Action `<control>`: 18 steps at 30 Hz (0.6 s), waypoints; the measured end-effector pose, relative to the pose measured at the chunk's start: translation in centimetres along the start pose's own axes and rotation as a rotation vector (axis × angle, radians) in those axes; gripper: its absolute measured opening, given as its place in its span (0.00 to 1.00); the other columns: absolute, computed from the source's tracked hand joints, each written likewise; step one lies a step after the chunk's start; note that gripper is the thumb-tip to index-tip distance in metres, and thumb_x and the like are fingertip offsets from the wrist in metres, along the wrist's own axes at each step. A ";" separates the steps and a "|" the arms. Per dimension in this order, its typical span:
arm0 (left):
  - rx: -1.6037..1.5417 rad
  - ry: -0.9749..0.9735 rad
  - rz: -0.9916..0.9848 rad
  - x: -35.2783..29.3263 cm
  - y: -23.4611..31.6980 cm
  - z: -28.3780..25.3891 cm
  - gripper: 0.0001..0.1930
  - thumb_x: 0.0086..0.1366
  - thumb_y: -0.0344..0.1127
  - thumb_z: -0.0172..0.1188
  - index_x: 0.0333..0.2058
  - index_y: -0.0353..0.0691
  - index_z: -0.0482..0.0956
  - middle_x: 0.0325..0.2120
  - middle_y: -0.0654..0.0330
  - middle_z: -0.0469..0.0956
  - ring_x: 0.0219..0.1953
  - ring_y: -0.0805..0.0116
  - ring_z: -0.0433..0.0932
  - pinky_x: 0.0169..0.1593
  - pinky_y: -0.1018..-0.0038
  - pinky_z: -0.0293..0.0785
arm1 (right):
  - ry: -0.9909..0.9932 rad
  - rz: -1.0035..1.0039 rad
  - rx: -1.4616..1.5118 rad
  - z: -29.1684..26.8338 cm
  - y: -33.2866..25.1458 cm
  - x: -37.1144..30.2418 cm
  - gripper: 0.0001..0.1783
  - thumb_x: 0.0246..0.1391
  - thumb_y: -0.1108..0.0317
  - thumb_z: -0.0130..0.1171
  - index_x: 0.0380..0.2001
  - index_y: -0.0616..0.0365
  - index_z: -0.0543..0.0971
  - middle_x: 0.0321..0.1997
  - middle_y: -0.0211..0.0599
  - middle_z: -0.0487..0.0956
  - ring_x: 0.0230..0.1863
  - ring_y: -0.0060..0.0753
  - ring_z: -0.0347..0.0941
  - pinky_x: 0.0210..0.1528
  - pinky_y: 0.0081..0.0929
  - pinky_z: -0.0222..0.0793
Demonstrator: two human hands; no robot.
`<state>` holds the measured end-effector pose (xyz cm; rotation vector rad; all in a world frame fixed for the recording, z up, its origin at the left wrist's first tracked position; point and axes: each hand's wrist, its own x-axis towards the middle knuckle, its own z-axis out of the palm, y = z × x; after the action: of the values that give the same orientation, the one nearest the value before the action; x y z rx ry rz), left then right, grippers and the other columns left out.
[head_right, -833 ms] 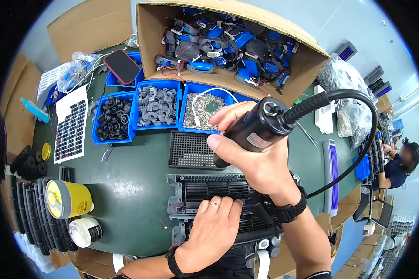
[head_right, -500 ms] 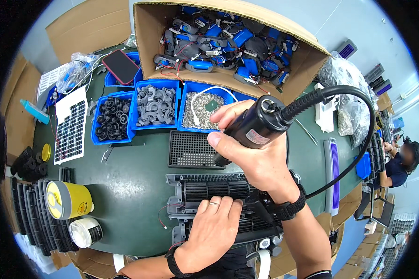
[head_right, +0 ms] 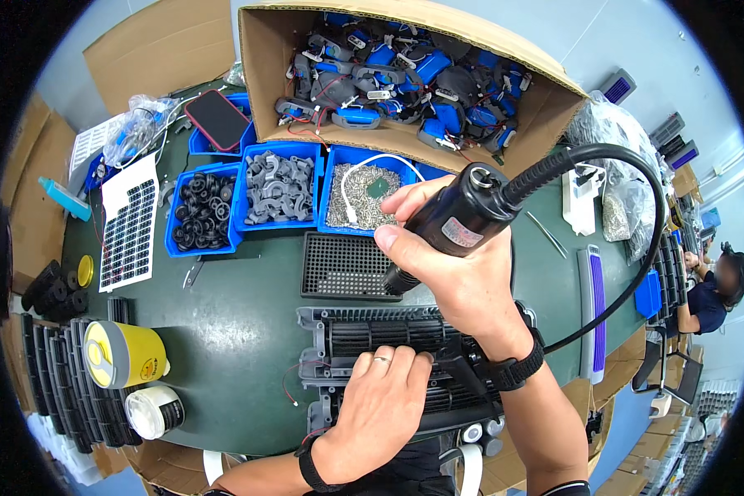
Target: The person assembles a grey electronic device by inserting a black finned component into a housing and securing it with a hot glue gun. They then connect a small blue battery pack to the device's internal wiring and attach a grey top cover, using the glue gun again to seal the assembly.
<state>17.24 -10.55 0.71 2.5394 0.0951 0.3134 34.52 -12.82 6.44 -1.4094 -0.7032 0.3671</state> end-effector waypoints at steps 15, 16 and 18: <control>-0.012 0.024 -0.024 0.1 0.0 0.2 0.16 0.61 0.28 0.57 0.47 0.33 0.79 0.38 0.56 0.75 0.42 0.59 0.74 0.48 0.65 0.67 | 0.007 0.072 -0.094 0.1 -1.7 -0.6 0.19 0.52 0.72 0.79 0.45 0.61 0.82 0.40 0.33 0.86 0.39 0.21 0.82 0.43 0.23 0.79; -0.012 0.025 -0.024 0.1 0.0 0.2 0.16 0.60 0.28 0.57 0.47 0.33 0.79 0.38 0.56 0.75 0.42 0.59 0.74 0.48 0.65 0.67 | 0.008 0.079 -0.071 0.1 -1.6 -0.7 0.19 0.51 0.73 0.79 0.44 0.61 0.82 0.40 0.34 0.86 0.40 0.20 0.82 0.43 0.23 0.79; -0.012 0.026 -0.024 0.2 0.0 0.3 0.16 0.60 0.28 0.57 0.47 0.33 0.79 0.37 0.56 0.75 0.42 0.59 0.74 0.48 0.64 0.67 | 0.010 0.093 -0.026 0.1 -1.6 -0.8 0.18 0.51 0.76 0.78 0.44 0.61 0.82 0.41 0.35 0.86 0.41 0.20 0.81 0.44 0.23 0.79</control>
<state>17.45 -10.70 0.55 2.5210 0.1333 0.3360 33.56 -13.44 7.78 -1.4706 -0.6381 0.4247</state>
